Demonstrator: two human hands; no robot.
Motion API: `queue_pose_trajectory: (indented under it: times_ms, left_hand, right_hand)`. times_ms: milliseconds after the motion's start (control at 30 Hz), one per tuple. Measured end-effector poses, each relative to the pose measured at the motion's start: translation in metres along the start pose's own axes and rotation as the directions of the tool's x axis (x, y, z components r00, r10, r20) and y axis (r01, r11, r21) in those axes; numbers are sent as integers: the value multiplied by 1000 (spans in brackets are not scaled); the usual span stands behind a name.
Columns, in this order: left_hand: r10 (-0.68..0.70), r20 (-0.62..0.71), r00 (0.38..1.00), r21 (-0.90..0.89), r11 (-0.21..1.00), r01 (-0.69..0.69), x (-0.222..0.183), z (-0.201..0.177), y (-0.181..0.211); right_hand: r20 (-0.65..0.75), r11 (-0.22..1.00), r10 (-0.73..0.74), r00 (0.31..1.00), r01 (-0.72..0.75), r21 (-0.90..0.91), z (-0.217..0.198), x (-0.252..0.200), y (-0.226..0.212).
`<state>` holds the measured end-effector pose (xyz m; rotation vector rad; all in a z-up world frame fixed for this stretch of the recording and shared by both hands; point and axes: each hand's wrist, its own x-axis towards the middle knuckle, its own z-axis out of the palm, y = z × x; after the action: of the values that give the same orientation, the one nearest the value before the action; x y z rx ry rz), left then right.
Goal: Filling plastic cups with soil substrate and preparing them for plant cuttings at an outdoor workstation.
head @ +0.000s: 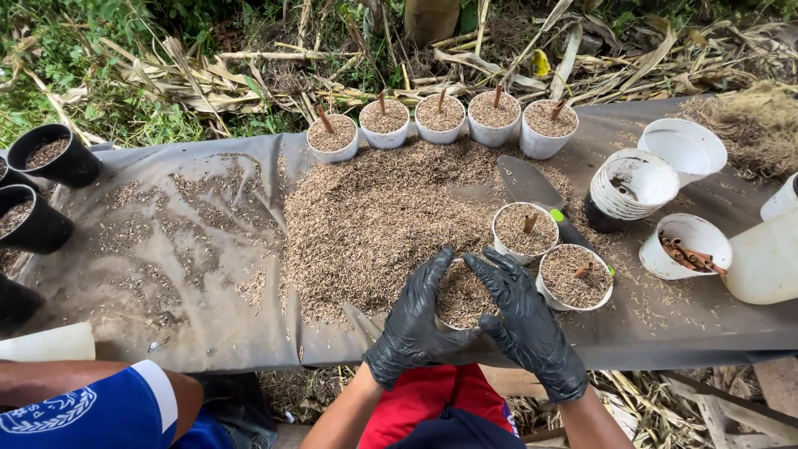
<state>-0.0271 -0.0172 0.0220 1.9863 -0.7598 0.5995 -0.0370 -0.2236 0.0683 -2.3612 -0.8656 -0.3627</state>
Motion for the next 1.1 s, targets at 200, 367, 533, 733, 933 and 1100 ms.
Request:
queue_pose_trajectory:
  times_ms: [200, 367, 533, 733, 933, 1100]
  left_hand:
    - [-18, 45, 999, -83, 996, 21, 0, -7, -15]
    - [-120, 43, 992, -104, 987, 124, 15, -34, -17]
    - [-256, 4, 967, -190, 949, 252, 79, -73, -30]
    - [-339, -169, 925, -46, 941, 336, 174, -112, -90]
    - [-276, -350, 895, 149, 927, 344, 210, -103, -205]
    - [-313, -335, 889, 205, 896, 393, 225, -99, -230]
  right_hand:
    - [-88, 988, 64, 994, -51, 143, 6, -6, 10]
    - [-107, 958, 197, 975, -168, 232, 11, -19, 11]
    - [-141, 967, 222, 965, -199, 157, 25, -27, 23]
    - [-225, 967, 251, 941, -235, 97, 53, -35, 40]
    - [-272, 974, 190, 943, -216, -68, 59, -36, 45]
    - [-248, 971, 176, 953, -209, -114, 61, -36, 47]
